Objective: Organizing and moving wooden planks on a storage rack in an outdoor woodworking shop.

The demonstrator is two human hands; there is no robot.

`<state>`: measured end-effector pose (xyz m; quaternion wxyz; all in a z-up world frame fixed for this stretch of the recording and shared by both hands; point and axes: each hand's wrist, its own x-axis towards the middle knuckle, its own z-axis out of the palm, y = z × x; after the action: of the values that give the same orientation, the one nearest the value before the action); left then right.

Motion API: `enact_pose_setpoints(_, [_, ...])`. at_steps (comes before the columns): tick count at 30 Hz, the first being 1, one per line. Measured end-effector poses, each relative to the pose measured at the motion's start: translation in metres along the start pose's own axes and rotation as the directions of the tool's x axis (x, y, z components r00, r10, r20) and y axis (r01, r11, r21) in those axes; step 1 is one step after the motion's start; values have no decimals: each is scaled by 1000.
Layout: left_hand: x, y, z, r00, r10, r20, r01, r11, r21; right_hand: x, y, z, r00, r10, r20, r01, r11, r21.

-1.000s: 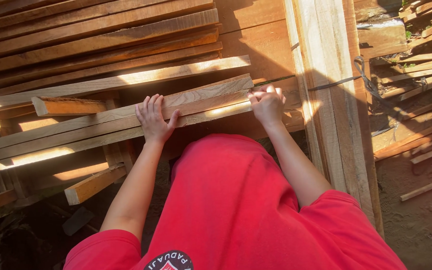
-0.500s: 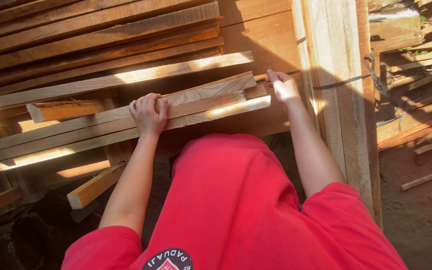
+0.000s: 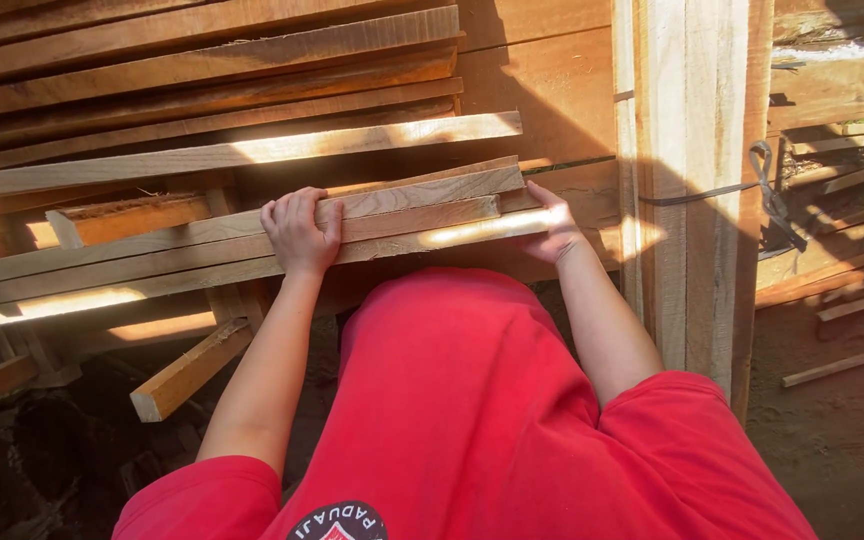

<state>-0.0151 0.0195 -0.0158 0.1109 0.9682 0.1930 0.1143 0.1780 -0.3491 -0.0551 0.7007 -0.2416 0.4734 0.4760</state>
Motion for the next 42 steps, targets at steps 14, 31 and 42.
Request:
enact_pose_setpoints(14, [-2, -2, 2, 999, 37, -2, -37, 999, 17, -10, -14, -21, 733, -680, 17, 103, 87, -991])
enact_pose_setpoints(31, [2, 0, -30, 965, 215, 148, -206, 976, -76, -19, 8, 3, 827, -536, 172, 341, 234, -911])
enact_pose_setpoints(42, [-3, 2, -9, 891, 450, -56, -453, 876, -166, -2, 25, -13, 718, -666, 204, 472, 249, -845])
